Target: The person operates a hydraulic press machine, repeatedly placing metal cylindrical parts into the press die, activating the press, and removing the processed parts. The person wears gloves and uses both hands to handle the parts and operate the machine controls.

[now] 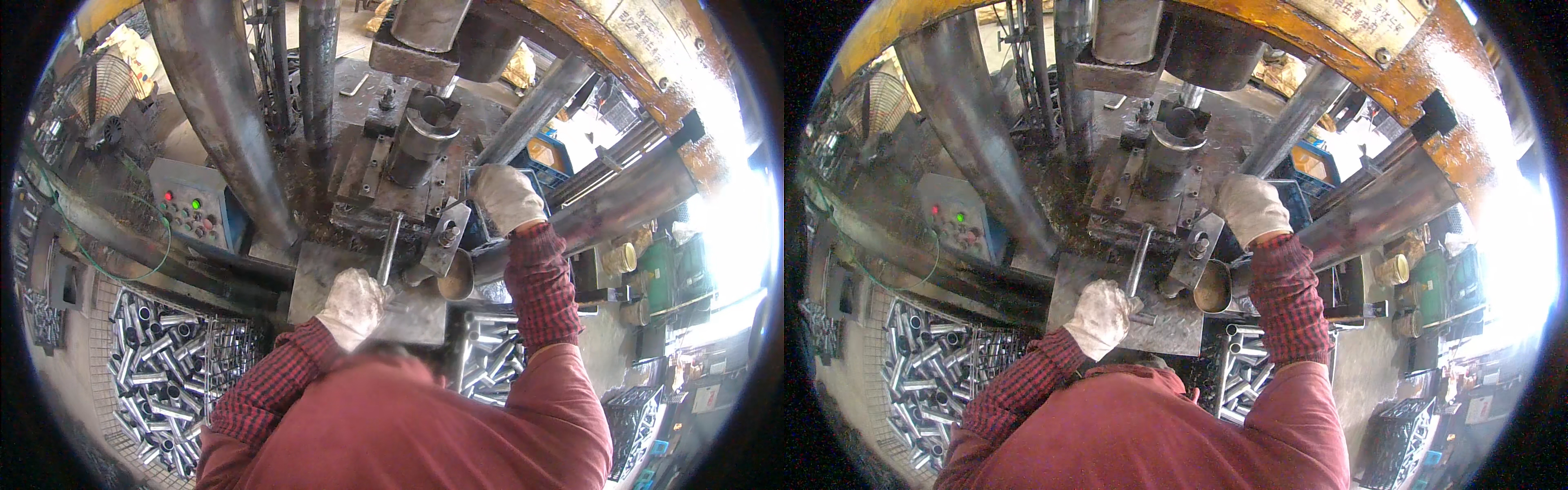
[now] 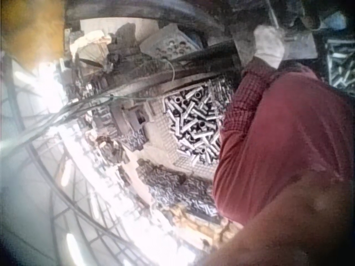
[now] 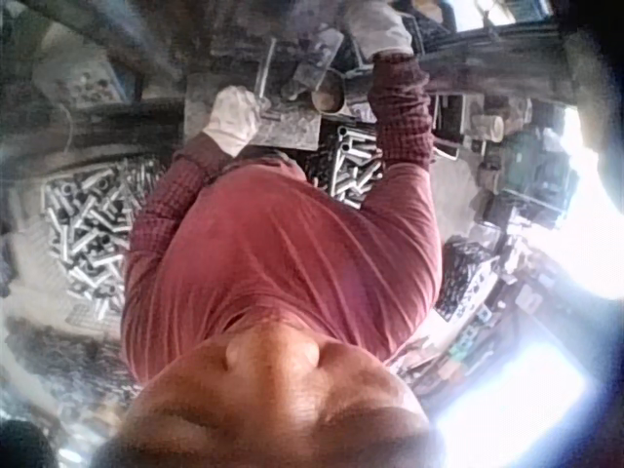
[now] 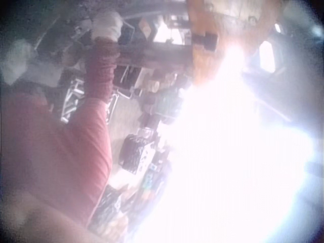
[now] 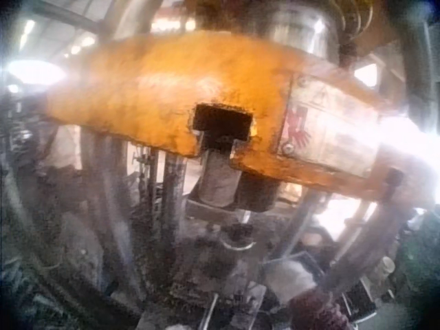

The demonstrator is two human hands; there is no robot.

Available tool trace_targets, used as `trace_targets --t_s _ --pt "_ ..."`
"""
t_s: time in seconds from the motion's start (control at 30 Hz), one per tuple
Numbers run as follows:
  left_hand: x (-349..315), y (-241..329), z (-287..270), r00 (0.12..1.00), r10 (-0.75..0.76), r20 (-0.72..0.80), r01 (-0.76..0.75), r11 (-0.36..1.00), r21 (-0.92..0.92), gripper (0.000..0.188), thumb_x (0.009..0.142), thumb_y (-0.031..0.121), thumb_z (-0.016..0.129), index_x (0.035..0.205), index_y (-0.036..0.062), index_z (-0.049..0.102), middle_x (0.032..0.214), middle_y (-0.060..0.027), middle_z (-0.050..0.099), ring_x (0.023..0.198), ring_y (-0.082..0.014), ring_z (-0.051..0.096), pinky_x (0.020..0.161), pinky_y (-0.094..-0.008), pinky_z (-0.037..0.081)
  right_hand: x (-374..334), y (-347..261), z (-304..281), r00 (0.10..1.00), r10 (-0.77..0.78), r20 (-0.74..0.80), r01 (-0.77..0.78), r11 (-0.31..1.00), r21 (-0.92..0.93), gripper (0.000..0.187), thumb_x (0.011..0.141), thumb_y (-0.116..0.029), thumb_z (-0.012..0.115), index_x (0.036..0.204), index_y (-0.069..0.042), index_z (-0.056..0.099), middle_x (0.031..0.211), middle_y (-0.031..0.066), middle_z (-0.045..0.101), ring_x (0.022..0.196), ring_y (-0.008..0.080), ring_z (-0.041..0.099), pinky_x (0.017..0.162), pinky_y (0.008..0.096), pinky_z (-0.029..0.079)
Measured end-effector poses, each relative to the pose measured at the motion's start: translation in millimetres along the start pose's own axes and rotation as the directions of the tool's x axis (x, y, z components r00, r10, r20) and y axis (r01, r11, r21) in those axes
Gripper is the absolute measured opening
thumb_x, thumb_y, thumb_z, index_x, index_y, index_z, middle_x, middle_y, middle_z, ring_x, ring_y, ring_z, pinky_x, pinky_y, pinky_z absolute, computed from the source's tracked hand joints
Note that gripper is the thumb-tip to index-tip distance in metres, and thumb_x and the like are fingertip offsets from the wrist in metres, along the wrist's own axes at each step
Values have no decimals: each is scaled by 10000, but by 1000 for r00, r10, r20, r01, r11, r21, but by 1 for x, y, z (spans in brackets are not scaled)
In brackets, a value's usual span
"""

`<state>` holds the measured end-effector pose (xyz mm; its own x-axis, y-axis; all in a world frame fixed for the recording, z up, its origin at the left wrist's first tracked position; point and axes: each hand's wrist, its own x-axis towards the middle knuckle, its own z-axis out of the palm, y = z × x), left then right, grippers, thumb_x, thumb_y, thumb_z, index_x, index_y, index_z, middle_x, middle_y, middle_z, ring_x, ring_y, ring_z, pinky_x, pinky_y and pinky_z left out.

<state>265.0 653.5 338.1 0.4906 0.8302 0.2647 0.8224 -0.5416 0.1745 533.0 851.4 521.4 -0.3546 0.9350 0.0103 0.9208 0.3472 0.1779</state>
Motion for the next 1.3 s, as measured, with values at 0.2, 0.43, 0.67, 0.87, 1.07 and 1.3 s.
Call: trace_targets --t_s 0.2,0.43,0.67,0.87,1.07,1.3 --pt "0 -1 -1 1000 18 7 -18 1000 -8 163 967 300 666 889 200 769 796 -68 736 830 -306 708 765 -495 522 7 -1 6 997 -53 -58 55 998 33 295 1046 -289 682 995 -55 852 960 228 825 941 438 824 807 546 662" --pt "2 0 0 997 14 82 -19 998 61 187 1017 302 651 942 192 783 800 -84 733 831 -315 706 770 -518 518 40 -11 39 941 -34 -337 47 998 32 282 1093 -336 685 1173 -101 819 961 188 821 977 430 813 829 529 645" --pt "-3 -3 -1 993 35 111 -36 999 7 223 1005 249 648 1145 190 812 935 -105 751 941 -356 688 841 -530 503 40 -3 75 693 642 -328 161 306 938 280 1112 -324 707 1170 -83 838 925 84 821 779 277 753 742 429 602" --pt "-7 5 -5 997 -63 -39 59 993 -98 283 929 177 658 1148 156 836 1021 -157 713 1054 -398 670 953 -561 528 45 -3 72 843 481 243 126 -615 779 401 1004 -507 832 979 -110 779 634 -24 506 509 142 490 494 331 455" --pt "9 16 -22 960 -164 229 189 977 -94 245 914 206 753 1136 193 856 914 -122 717 1053 -370 696 1000 -533 545 72 31 64 945 -313 -95 -50 -423 905 406 942 -339 860 983 56 771 592 48 560 480 211 565 471 385 461" --pt "5 9 -9 998 -47 51 50 997 -55 189 930 210 745 1073 192 866 869 -132 699 935 -362 699 880 -551 539 76 -1 60 996 -89 -32 -14 -472 882 325 984 -274 868 1111 24 842 989 67 785 715 179 698 641 359 568"
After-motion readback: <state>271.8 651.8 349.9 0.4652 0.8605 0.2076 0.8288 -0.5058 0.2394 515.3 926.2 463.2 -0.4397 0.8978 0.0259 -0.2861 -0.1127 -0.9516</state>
